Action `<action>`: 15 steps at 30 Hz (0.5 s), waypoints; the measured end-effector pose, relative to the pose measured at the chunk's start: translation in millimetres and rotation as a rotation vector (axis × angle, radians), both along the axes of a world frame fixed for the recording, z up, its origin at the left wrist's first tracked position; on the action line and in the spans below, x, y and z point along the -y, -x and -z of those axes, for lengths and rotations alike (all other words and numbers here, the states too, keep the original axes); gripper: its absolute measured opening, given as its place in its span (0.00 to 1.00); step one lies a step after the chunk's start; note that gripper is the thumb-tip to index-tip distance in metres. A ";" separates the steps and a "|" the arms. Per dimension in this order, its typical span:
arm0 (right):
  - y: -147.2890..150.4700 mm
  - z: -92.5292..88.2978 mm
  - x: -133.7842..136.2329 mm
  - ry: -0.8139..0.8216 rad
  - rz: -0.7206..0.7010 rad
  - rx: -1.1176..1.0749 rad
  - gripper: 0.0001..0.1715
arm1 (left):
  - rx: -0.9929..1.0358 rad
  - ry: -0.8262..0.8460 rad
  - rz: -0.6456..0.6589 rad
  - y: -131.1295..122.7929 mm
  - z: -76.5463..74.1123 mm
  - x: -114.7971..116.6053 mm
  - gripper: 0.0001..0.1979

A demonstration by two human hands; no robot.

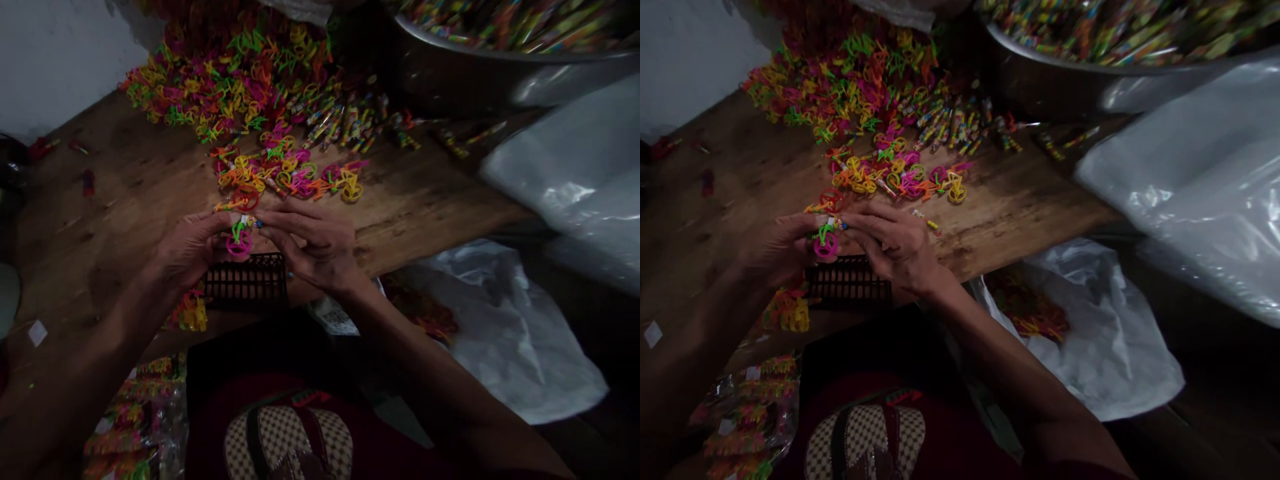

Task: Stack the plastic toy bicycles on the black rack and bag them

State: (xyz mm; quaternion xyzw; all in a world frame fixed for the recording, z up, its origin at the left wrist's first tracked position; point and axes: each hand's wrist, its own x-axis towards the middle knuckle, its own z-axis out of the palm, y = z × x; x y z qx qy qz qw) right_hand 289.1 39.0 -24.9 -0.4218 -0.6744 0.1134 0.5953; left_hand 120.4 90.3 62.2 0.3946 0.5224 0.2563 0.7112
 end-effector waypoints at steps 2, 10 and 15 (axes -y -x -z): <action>-3.7 -2.3 0.7 0.017 -0.059 0.011 0.14 | -0.031 -0.014 -0.028 -0.7 2.1 2.8 0.06; 4.1 21.0 6.4 0.063 0.008 0.215 0.17 | -0.194 -0.341 -0.127 4.7 11.7 19.0 0.08; 22.6 30.5 12.7 0.066 0.188 0.331 0.15 | -0.308 -0.434 -0.010 7.7 16.9 19.9 0.10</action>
